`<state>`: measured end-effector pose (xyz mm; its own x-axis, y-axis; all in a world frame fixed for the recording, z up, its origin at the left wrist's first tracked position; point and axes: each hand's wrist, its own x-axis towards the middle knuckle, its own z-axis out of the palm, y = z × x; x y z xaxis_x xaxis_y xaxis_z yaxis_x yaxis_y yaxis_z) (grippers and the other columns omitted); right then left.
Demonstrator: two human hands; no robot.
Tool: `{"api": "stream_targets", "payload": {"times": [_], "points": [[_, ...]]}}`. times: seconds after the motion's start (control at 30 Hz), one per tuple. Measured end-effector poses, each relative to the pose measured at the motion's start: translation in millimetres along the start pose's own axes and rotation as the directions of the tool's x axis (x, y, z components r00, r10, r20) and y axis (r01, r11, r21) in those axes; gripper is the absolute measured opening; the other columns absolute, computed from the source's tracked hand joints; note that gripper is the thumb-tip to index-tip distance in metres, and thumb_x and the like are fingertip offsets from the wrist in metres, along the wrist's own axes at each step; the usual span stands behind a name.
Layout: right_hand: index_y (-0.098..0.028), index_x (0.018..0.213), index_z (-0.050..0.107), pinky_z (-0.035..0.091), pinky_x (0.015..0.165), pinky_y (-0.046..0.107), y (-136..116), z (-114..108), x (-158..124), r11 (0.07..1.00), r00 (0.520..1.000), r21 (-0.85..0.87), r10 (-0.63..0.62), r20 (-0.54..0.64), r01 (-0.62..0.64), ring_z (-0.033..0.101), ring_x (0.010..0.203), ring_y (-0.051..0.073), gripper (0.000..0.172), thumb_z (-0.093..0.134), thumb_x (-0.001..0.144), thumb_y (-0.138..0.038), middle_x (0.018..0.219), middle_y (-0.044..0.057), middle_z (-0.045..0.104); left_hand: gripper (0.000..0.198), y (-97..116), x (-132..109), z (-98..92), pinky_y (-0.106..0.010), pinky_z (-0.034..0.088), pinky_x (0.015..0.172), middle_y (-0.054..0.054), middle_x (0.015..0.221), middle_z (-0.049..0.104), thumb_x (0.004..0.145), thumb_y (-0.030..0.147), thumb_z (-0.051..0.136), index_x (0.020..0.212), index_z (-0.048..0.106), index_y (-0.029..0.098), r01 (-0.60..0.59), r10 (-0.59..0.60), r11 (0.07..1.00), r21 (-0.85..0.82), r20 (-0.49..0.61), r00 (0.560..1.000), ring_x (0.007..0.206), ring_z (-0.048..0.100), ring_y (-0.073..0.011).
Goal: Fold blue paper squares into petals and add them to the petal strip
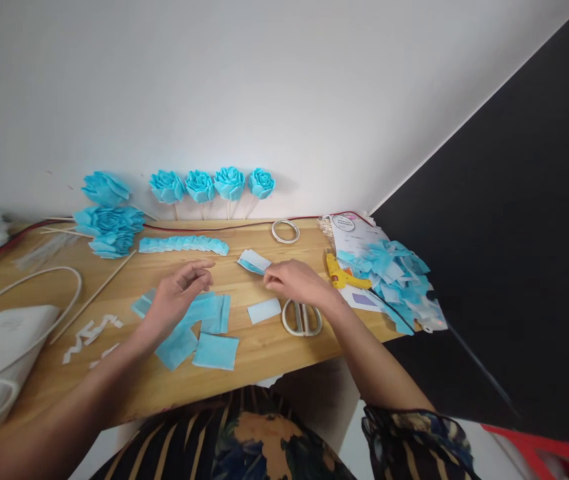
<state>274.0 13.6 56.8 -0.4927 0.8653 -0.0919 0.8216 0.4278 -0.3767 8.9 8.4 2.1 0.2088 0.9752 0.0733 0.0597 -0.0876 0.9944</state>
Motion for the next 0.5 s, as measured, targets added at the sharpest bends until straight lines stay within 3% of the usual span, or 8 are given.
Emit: {"api": "stream_targets", "payload": {"times": [0.1, 0.2, 0.33, 0.43, 0.5], "points": [[-0.02, 0.079, 0.068, 0.034, 0.062, 0.026, -3, 14, -13, 0.999, 0.994, -0.042, -0.026, 0.108, 0.031, 0.059, 0.072, 0.017, 0.004, 0.065, 0.079, -0.017, 0.079, 0.002, 0.069, 0.031, 2, -2, 1.6, -0.025, 0.045, 0.071, -0.001, 0.081, 0.061, 0.084, 0.025, 0.055, 0.112, 0.063, 0.018, 0.003, -0.003, 1.0, 0.003, 0.025, 1.0, 0.077, 0.058, -0.0143], [-0.018, 0.075, 0.065, 0.034, 0.064, 0.026, -7, 23, -14, 0.997, 0.99, -0.004, -0.076, 0.118, 0.077, 0.058, 0.075, 0.017, 0.007, 0.063, 0.08, -0.014, 0.078, 0.003, 0.066, 0.029, 4, -4, 4.0, -0.025, 0.045, 0.072, -0.001, 0.081, 0.061, 0.085, 0.027, 0.055, 0.111, 0.064, 0.017, 0.007, -0.007, 1.0, 0.016, 0.038, 0.999, 0.076, 0.058, -0.0142], [-0.018, 0.076, 0.064, 0.038, 0.067, 0.025, -17, 24, -5, 0.961, 0.999, 0.275, -0.025, 0.033, 0.015, 0.058, 0.074, 0.015, 0.009, 0.061, 0.084, -0.022, 0.077, 0.001, 0.066, 0.032, 7, -4, 7.1, -0.026, 0.046, 0.073, -0.002, 0.083, 0.063, 0.084, 0.033, 0.058, 0.111, 0.065, 0.017, 0.037, -0.037, 0.999, 0.017, 0.035, 0.999, 0.079, 0.059, -0.0155], [-0.018, 0.079, 0.063, 0.039, 0.063, 0.024, -26, 24, 6, 0.849, 0.997, 0.526, 0.074, -0.014, -0.056, 0.056, 0.068, 0.013, 0.015, 0.061, 0.084, -0.031, 0.074, -0.001, 0.064, 0.041, 12, -4, 7.4, -0.027, 0.047, 0.073, -0.005, 0.093, 0.067, 0.081, 0.041, 0.063, 0.114, 0.066, 0.017, 0.116, -0.114, 0.992, -0.049, 0.033, 0.993, 0.083, 0.061, -0.0177], [-0.017, 0.079, 0.063, 0.038, 0.061, 0.023, -31, 26, 13, 0.793, 0.995, 0.608, 0.083, -0.054, -0.033, 0.054, 0.065, 0.012, 0.018, 0.061, 0.084, -0.035, 0.073, -0.001, 0.062, 0.046, 15, -3, 6.3, -0.027, 0.048, 0.073, -0.006, 0.096, 0.068, 0.079, 0.046, 0.065, 0.114, 0.067, 0.017, 0.155, -0.15, 0.98, -0.123, 0.05, 0.987, 0.083, 0.062, -0.0186]]}}
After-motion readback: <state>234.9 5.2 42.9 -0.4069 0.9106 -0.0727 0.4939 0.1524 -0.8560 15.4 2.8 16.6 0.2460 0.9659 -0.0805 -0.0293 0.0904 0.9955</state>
